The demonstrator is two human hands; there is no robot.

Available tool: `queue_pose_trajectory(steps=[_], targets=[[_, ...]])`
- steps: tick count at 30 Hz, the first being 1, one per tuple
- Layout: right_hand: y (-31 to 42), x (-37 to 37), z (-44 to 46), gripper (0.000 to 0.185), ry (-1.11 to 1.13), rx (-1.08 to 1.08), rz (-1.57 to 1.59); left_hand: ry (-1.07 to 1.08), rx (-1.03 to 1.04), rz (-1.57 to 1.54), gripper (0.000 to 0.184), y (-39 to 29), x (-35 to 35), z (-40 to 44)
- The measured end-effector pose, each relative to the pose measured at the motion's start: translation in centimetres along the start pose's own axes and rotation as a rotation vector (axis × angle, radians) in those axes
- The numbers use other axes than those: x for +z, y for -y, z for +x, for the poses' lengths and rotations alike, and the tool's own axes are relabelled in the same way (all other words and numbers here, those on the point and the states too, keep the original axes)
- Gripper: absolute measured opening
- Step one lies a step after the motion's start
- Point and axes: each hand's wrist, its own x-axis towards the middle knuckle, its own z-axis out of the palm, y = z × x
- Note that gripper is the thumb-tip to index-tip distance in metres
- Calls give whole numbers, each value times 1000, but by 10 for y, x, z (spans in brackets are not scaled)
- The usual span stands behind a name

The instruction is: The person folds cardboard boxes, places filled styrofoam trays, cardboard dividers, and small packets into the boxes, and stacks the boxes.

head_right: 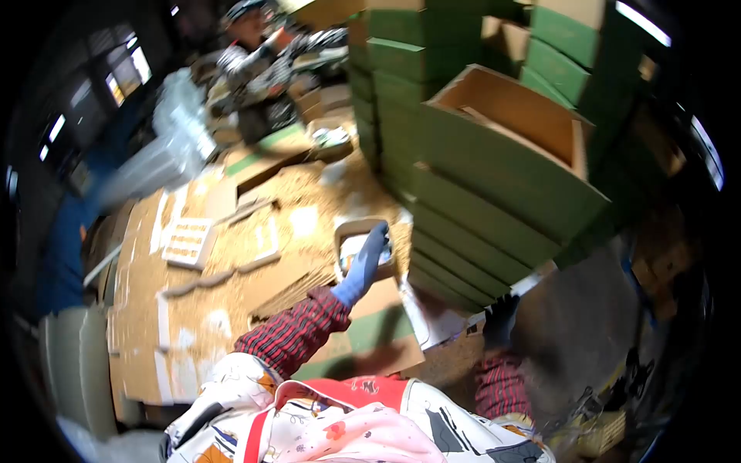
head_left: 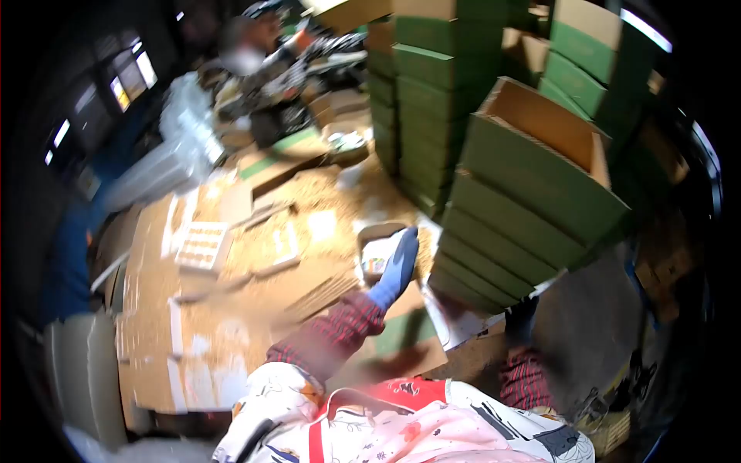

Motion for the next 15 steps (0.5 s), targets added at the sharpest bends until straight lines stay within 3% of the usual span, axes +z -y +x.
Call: queue_pose_trajectory(steps=[2,5,7,9,10,11,12,13,15], targets=[[-97,-145,34,54,347,117,188,-62,-22,389,61,40,-41,-96],[-107,-63,-81,44,20,359,-846,-89,-315,1094,82,57,-117,-228],[-115,-22,-115,52,467,-298,-1083,-313,-439,1338,93,57,-154,-293],[-113,42,-125,58,619,-397,-1309,-395,-622,1343,95,62,-181,-334],[-137,49,-113,59,555,-434,-1351,-429,-720,1113,92,69,-188,-347],[-161,57,-104,60,487,-472,-1390,-434,-722,1114,92,72,-192,-355],[-160,87,-114,62,641,155,-1118,-423,-715,1062,87,77,-196,-360],[-163,110,-140,58,617,121,-1218,-414,-702,1011,82,82,-204,-363],[-220,95,-135,58,740,-194,-1524,-505,-630,984,75,106,-237,-383]])
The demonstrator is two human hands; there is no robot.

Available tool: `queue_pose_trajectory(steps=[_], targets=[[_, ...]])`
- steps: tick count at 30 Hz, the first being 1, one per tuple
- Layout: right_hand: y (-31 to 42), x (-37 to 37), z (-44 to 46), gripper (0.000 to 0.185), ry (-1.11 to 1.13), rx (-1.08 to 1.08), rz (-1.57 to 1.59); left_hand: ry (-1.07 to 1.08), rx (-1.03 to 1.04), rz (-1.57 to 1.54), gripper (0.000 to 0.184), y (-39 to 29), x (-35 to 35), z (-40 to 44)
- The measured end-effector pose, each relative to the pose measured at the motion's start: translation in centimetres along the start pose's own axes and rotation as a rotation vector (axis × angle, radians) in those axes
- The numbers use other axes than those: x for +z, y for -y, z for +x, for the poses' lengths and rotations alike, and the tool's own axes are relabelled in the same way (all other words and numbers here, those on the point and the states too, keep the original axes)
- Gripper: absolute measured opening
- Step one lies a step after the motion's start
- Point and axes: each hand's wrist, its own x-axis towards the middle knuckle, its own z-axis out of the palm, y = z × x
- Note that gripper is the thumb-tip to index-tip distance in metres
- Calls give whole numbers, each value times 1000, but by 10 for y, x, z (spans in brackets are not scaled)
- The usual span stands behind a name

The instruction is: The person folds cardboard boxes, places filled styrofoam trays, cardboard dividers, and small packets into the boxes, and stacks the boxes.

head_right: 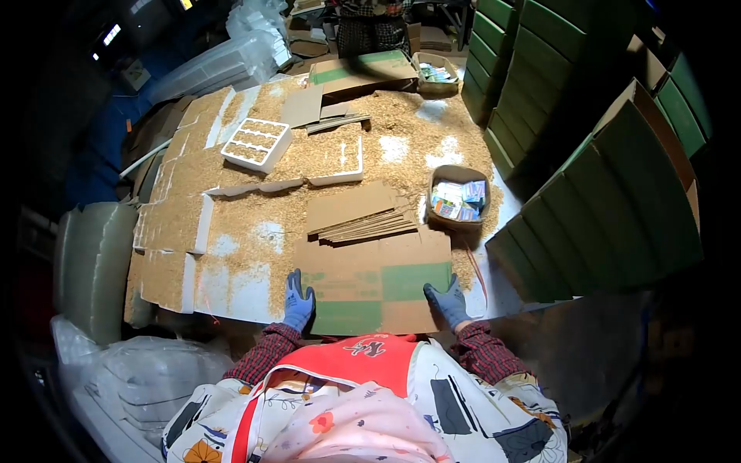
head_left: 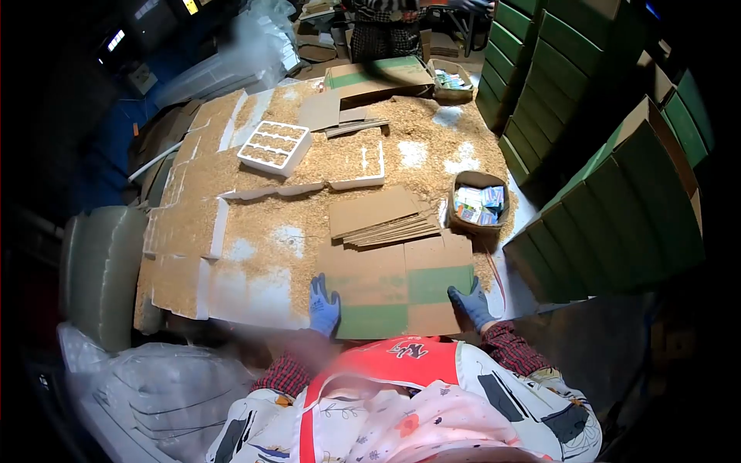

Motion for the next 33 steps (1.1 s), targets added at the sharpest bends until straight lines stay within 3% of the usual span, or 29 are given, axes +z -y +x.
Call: queue_pose_trajectory(steps=[1,2,5,7,9,12,14,16,17,20,22,24,26,30,31,32,33], targets=[[1,16,6,95,97,-48,68,-32,30,-51,73,22,-7,3],[21,21,6,95,100,-36,59,-62,57,-108,72,40,-14,5],[96,35,2,87,187,86,-87,-111,-12,-155,66,69,-43,19],[113,56,8,69,209,-50,-32,-151,-26,-111,61,95,-61,38],[120,63,9,62,188,-55,31,-160,-325,-749,47,126,-64,60],[112,61,11,50,134,-25,-9,-33,-326,-727,36,160,-75,83],[125,43,-10,47,40,46,54,-51,-278,-637,34,145,-86,78],[136,18,-30,44,-82,23,142,-230,88,-275,40,132,-84,79],[131,6,-35,44,-115,101,169,-146,156,-197,57,116,-93,78],[144,-43,-50,40,35,127,631,-185,357,-178,71,58,-108,69],[162,-50,-42,37,19,8,609,-234,395,-198,78,36,-113,79],[186,-48,-17,37,-109,-215,604,-86,105,-957,71,2,-127,104],[190,-40,20,37,-41,-264,703,222,11,-1581,71,8,-142,151],[196,-42,50,36,63,-264,643,543,-55,-1741,87,-11,-249,131],[191,-39,56,35,81,-339,557,679,30,-1660,87,-5,-259,123],[183,-34,61,33,104,-358,423,745,-34,-1582,87,11,-263,117],[174,-26,70,32,181,-382,526,813,-94,-1502,86,27,-266,110]])
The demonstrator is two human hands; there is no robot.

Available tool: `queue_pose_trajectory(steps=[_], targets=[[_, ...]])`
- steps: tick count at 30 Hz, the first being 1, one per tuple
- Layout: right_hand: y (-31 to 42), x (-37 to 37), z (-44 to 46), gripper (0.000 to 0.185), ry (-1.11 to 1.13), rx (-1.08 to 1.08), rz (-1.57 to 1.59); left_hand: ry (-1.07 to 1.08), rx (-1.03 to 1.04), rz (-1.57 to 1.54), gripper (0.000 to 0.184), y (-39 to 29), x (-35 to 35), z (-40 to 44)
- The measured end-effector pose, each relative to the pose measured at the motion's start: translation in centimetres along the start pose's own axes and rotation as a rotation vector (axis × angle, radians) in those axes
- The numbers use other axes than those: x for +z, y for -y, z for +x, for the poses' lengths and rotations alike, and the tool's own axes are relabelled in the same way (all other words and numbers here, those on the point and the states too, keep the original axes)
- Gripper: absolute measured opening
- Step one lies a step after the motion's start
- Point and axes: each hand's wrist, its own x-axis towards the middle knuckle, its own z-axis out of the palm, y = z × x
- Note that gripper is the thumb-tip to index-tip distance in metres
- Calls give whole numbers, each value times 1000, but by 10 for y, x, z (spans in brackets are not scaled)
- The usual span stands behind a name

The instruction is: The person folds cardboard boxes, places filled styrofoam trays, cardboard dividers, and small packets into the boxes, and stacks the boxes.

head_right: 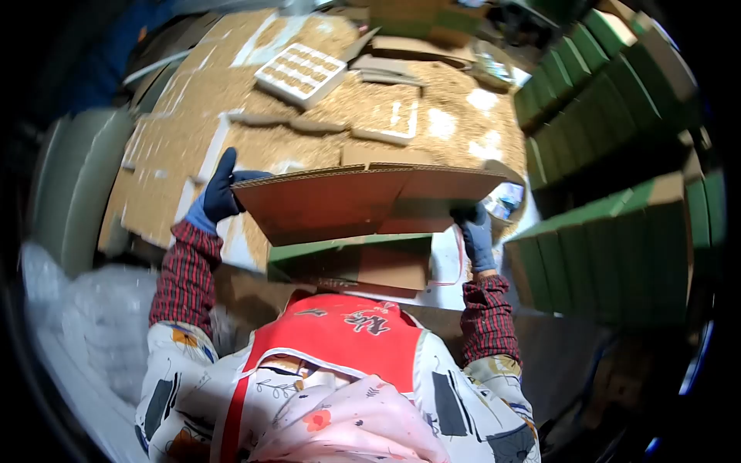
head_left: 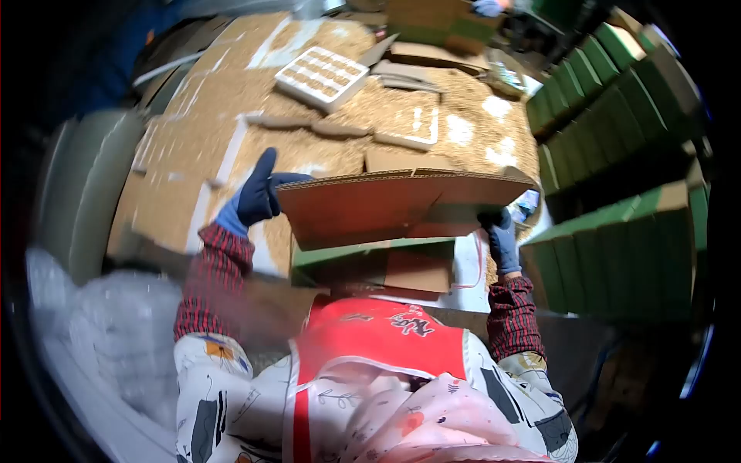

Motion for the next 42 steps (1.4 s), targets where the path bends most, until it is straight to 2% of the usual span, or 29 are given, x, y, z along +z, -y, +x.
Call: queue_pose_trajectory(steps=[1,2,5,7,8,10,12,13,14,17,18,19,20,21,22,24,27,28,29,30,31,33,34,36,37,39,40,41,42], targets=[[-14,2,5,31,62,0,114,84,-68,92,83,-9,26,-16],[-21,8,7,30,91,-10,91,55,-97,242,78,-5,30,-23],[-32,15,25,25,176,-22,79,-50,-283,1128,58,-20,100,-39],[-23,18,32,24,243,-28,68,-84,-292,1533,55,-12,147,-40],[-34,18,41,31,290,-62,96,-117,-300,1516,55,-1,153,-37],[-18,27,39,38,290,-77,96,-324,-124,1784,47,30,162,-32],[-9,27,41,57,131,-21,67,-325,-157,1793,45,39,172,-28],[50,36,26,64,30,149,179,-304,-189,1819,43,40,178,-27],[58,28,25,65,32,63,215,-284,-37,1859,40,47,178,-30],[85,32,8,70,54,-81,236,-139,-45,1809,41,59,202,-32],[92,39,3,73,77,-143,217,-92,-24,1699,47,65,203,-30],[87,48,15,77,6,-166,-83,-52,-1,1597,52,74,200,-26],[85,48,13,78,22,-278,-238,-46,144,1389,62,91,191,-20],[98,61,11,77,-21,-195,-85,-35,281,1188,72,105,179,-13],[111,74,9,76,-75,-122,72,-8,178,1043,78,114,170,-8],[89,60,9,71,-65,-308,-165,94,-30,658,88,110,164,-4],[102,51,-8,64,-93,-231,-51,134,-37,323,78,83,161,-4],[117,52,-16,61,-123,-211,-64,174,-39,329,78,82,156,-2],[127,49,-25,59,-156,-196,-78,112,83,205,74,82,149,4],[127,43,-34,53,-219,-286,-215,59,191,76,70,85,145,11],[128,43,-42,50,-234,-149,84,-87,331,101,67,88,144,22],[140,55,-54,45,-76,-117,12,-334,698,417,61,90,134,49],[141,61,-59,43,7,-142,-85,-293,698,417,61,90,132,55],[135,83,-61,38,168,-356,-614,-578,842,1065,56,76,132,58],[138,96,-60,35,235,-477,-918,-565,864,1070,56,69,136,59],[127,98,-55,34,185,-489,-820,-305,1159,1520,50,54,157,53],[117,97,-53,32,148,-488,-719,-31,1081,1554,52,57,158,65],[106,88,-52,27,120,-439,-434,240,985,1568,53,67,158,82],[86,72,-55,31,56,-246,-130,340,970,1532,53,81,157,98]])
